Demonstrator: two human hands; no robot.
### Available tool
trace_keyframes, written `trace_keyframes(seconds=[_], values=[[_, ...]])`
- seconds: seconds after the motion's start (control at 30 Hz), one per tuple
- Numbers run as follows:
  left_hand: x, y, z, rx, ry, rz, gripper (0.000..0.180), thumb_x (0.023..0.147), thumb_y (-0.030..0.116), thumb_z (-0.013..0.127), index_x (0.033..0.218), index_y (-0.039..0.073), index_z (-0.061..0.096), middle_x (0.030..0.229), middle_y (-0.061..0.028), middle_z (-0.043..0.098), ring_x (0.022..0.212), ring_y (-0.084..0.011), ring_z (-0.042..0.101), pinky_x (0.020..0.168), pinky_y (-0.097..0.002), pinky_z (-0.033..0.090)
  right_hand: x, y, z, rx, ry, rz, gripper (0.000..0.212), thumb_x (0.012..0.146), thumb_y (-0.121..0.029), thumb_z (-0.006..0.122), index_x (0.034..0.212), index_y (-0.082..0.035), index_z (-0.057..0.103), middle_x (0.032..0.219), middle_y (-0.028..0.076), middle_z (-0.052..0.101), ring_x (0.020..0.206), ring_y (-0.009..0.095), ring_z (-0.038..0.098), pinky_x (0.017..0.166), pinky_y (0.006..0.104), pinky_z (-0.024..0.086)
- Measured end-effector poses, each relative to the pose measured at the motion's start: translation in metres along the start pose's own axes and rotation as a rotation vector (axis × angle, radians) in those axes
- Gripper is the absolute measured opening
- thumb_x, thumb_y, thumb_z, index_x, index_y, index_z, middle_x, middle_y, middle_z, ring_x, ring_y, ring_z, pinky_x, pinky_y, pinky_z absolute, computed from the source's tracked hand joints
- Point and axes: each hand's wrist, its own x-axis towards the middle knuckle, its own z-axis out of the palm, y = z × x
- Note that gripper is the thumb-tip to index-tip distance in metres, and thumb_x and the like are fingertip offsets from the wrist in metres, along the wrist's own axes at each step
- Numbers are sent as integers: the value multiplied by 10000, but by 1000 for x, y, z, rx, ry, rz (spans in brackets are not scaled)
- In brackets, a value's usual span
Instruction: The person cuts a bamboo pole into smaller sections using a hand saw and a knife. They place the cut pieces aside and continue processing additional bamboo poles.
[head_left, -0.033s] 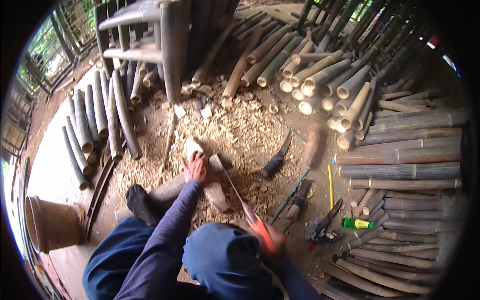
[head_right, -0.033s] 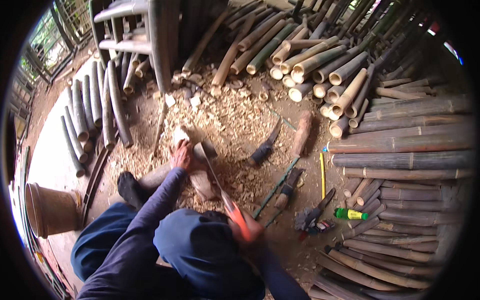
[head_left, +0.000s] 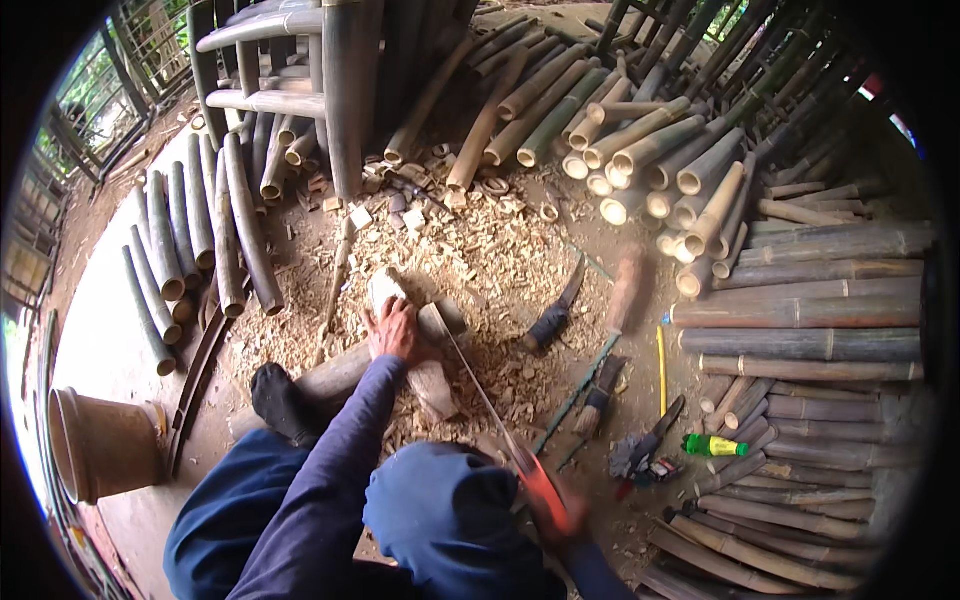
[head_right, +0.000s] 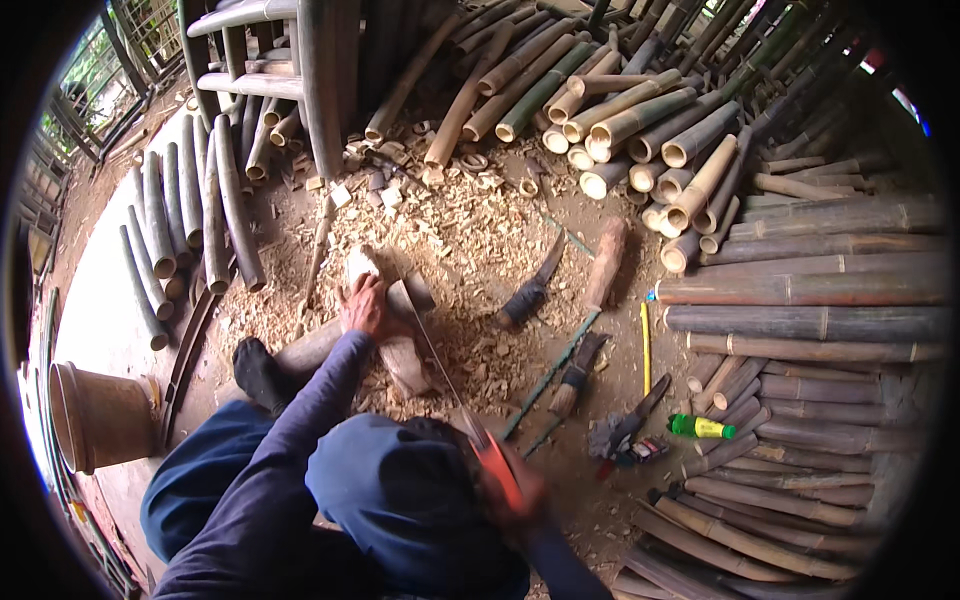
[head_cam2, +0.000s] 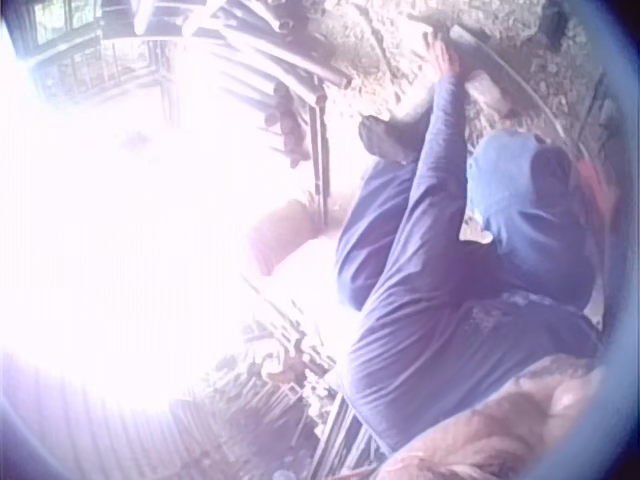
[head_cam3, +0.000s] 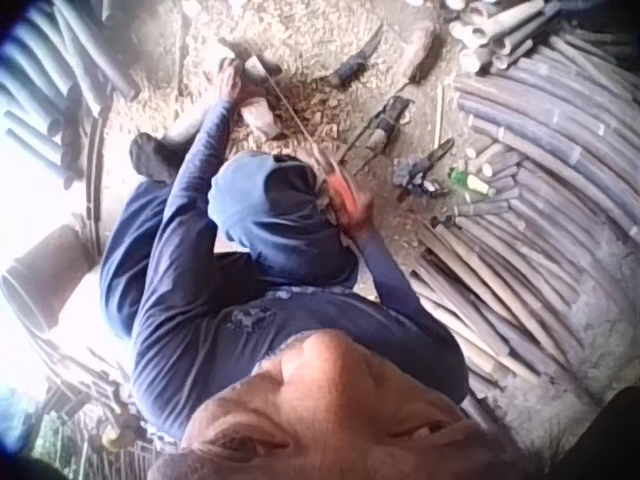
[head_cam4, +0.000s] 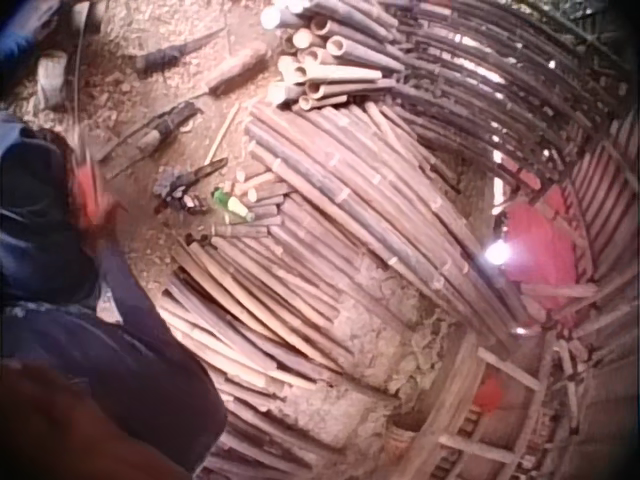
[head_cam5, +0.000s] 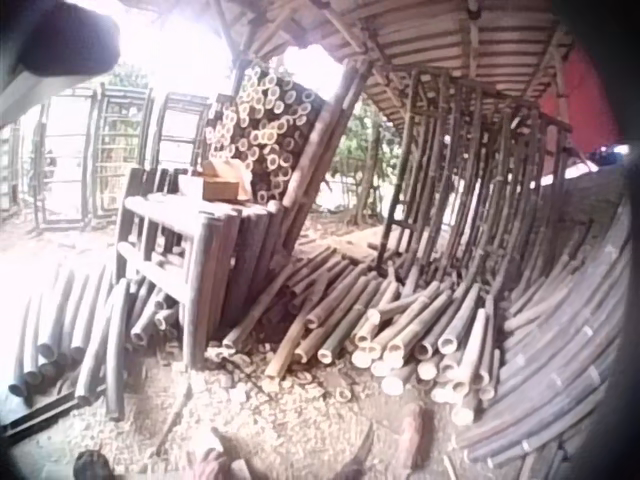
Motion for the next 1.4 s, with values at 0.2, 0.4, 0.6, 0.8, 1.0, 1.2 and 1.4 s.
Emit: trace_keyframes(seconds=[0.2, 0.4, 0.6, 0.8, 1.0, 1.2, 1.4], values=[[6, 49, -41, -18, -144, -1, 829, 518, 512, 941, 1190, 126, 646, 1378, -45, 561, 1445, -262, 390, 1184, -704, 184, 71, 12, 24, 4, 77, -46, 267, 990, -224, 612, 1132, -8, 677, 847, 189, 711, 750, 309, 729, 665, 407, 555], [-1, 43, -45, -6, -80, -33, 496, 799, 363, 692, 1249, 160, 643, 1380, -10, 570, 1439, -227, 396, 1184, -707, 154, 77, -10, 30, 48, -30, 94, 312, 992, -280, 637, 1172, -28, 669, 909, 214, 715, 840, 368, 728, 708, 404, 559], [11, 23, -3, -14, -81, -19, 354, 915, 287, 611, 1251, 184, 653, 1350, -7, 585, 1420, -208, 430, 1170, -685, 194, -2, 7, -3, 4, 43, -10, 345, 1028, -189, 556, 1277, 25, 663, 1191, 194, 721, 1059, 244, 728, 885, 346, 557], [20, 21, -12, 32, -1, -1, 344, 897, 303, 606, 1211, 174, 661, 1296, -20, 602, 1392, -216, 446, 1145, -720, 208, 134, 14, 71, -11, 45, -71, 242, 967, -260, 647, 1090, -51, 662, 852, 232, 693, 795, 434, 691, 658, 452, 546], [10, 31, -25, -54, -106, -19, 900, 472, 527, 937, 1233, 154, 635, 1333, -51, 571, 1417, -269, 422, 1161, -695, 225, -29, -14, -24, 69, 11, 68, 446, 1016, -266, 581, 1366, 9, 610, 1132, 189, 731, 996, 245, 732, 844, 356, 566], [9, 45, -27, -22, -80, 1, 891, 507, 543, 935, 1247, 150, 633, 1379, -33, 552, 1438, -259, 387, 1166, -722, 202, 143, -1, 57, -73, -50, 69, 262, 959, -188, 642, 1143, -2, 654, 894, 217, 686, 817, 384, 695, 698, 452, 537], [10, 28, -43, 3, -151, -47, 840, 504, 543, 926, 1183, 138, 642, 1354, -27, 559, 1424, -246, 394, 1147, -735, 200, -1, -5, 0, 52, 79, -52, 343, 1017, -280, 571, 1169, 6, 684, 1041, 213, 729, 910, 338, 732, 813, 380, 569]])
